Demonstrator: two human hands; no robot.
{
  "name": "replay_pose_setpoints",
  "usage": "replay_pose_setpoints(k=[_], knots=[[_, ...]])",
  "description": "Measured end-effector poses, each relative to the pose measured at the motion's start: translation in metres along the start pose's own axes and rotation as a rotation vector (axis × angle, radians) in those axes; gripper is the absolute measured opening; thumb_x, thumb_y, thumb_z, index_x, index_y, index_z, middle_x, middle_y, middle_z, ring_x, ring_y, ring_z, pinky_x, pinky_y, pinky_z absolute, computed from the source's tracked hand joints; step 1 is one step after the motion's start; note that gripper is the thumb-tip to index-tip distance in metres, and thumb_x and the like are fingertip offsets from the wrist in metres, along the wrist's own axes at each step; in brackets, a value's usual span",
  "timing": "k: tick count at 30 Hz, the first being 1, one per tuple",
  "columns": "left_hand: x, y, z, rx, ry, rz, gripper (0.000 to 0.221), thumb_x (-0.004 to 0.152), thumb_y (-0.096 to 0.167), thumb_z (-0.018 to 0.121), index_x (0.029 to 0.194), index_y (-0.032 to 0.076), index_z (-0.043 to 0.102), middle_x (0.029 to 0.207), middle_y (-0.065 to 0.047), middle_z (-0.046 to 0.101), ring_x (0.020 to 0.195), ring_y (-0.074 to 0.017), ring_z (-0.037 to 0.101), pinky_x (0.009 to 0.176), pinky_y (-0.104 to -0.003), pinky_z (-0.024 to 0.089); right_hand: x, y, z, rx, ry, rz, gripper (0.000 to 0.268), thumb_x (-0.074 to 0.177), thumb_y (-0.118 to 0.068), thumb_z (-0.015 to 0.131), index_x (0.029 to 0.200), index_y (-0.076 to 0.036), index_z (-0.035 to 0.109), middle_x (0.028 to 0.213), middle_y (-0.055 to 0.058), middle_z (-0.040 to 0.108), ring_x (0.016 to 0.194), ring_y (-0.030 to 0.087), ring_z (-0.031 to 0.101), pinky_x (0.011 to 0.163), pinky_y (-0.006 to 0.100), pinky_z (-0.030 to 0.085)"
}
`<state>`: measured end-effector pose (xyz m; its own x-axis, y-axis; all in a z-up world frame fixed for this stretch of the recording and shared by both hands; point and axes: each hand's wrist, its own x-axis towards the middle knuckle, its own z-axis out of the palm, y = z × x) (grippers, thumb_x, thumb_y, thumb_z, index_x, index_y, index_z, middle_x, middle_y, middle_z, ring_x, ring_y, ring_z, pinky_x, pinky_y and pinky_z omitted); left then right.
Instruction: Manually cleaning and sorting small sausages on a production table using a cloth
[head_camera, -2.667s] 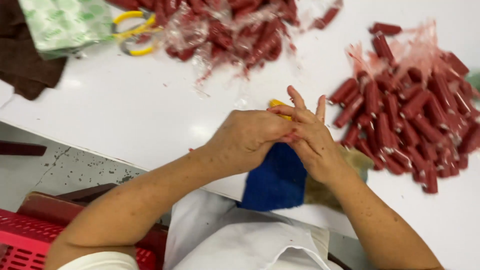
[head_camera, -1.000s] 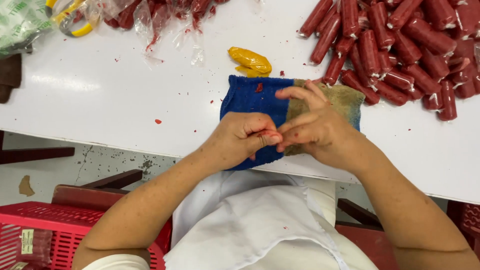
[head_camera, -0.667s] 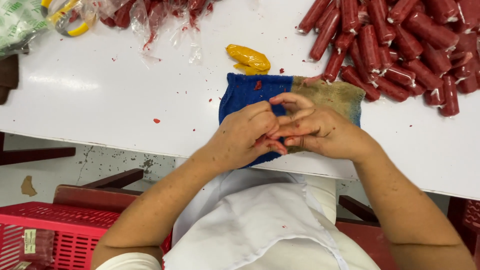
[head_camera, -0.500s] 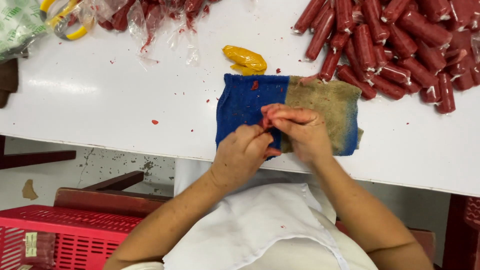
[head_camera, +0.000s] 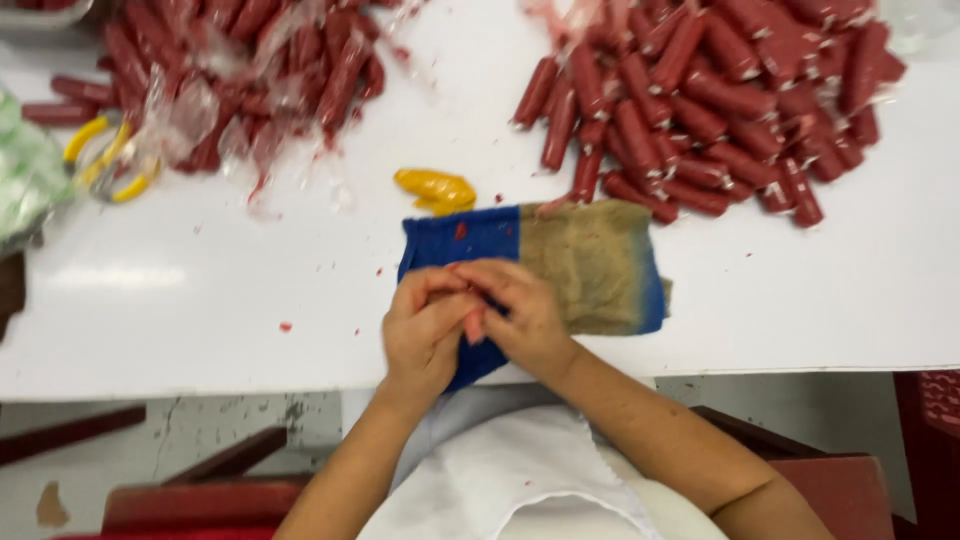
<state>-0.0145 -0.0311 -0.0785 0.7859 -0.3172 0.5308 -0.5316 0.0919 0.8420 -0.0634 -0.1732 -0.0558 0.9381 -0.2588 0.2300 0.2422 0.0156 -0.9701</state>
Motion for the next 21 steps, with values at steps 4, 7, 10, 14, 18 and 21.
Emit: replay_pose_setpoints(k=[4,7,10,14,18,21], knots=[[0.04,0.044,-0.027,0.154,-0.469,0.195,0.014,0.093,0.016,0.062,0.09,0.012,0.075,0.091,-0.002,0.07,0.063,-0.0194,0.068,0.057,-0.03,0.056,0.0,-0.013,-0.004,-0.345,-0.274,-0.33,0.022,0.102,-0.017,0.055,0.105,0.004,0.054,0.102,0.02,0.064,0.089,0.036,0.066,0.078,0.041,0.057],[0.075,0.015,-0.045,0.668,-0.891,0.23,0.015,0.084,0.01,0.065,0.09,0.023,0.069,0.086,0.001,0.067,0.074,-0.0233,0.068,0.054,-0.038,0.052,0.002,-0.013,-0.013,-0.167,-0.428,-0.095,0.034,0.104,-0.035,0.046,0.109,-0.004,0.061,0.099,0.009,0.066,0.09,0.02,0.065,0.076,0.03,0.052],[0.111,-0.031,-0.04,0.765,-1.007,0.128,0.012,0.085,0.019,0.06,0.091,0.026,0.068,0.084,0.002,0.067,0.083,-0.0241,0.067,0.059,-0.041,0.049,0.019,-0.019,-0.028,0.016,-0.37,0.209,0.04,0.103,-0.036,0.047,0.089,-0.005,0.069,0.076,0.005,0.067,0.066,0.01,0.062,0.058,0.021,0.048],[0.209,-0.063,0.003,0.41,-0.697,-0.33,0.032,0.095,0.028,0.069,0.127,0.027,0.067,0.093,0.0,0.069,0.066,-0.0113,0.06,0.07,-0.027,0.052,0.081,-0.054,-0.107,-0.388,-0.135,0.336,0.028,0.097,-0.035,0.058,0.098,-0.013,0.075,0.091,0.002,0.078,0.065,0.008,0.07,0.041,0.017,0.038],[0.303,-0.142,0.046,0.703,-0.466,-0.072,0.07,0.091,0.019,0.08,0.148,0.013,0.041,0.123,-0.013,0.056,0.114,-0.0346,0.06,0.088,-0.052,0.049,0.143,-0.107,-0.194,-1.149,0.047,0.072,0.026,0.113,-0.027,0.058,0.109,-0.012,0.078,0.107,0.01,0.073,0.095,0.025,0.067,0.082,0.043,0.048],[0.332,-0.195,0.074,1.371,-0.338,-0.132,0.034,0.086,0.022,0.062,0.119,0.017,0.067,0.126,-0.007,0.055,0.116,-0.0302,0.049,0.083,-0.049,0.05,0.159,-0.111,-0.218,-1.484,-0.084,-0.229,0.05,0.113,-0.029,0.064,0.14,0.013,0.059,0.125,0.035,0.065,0.112,0.053,0.059,0.095,0.055,0.043]])
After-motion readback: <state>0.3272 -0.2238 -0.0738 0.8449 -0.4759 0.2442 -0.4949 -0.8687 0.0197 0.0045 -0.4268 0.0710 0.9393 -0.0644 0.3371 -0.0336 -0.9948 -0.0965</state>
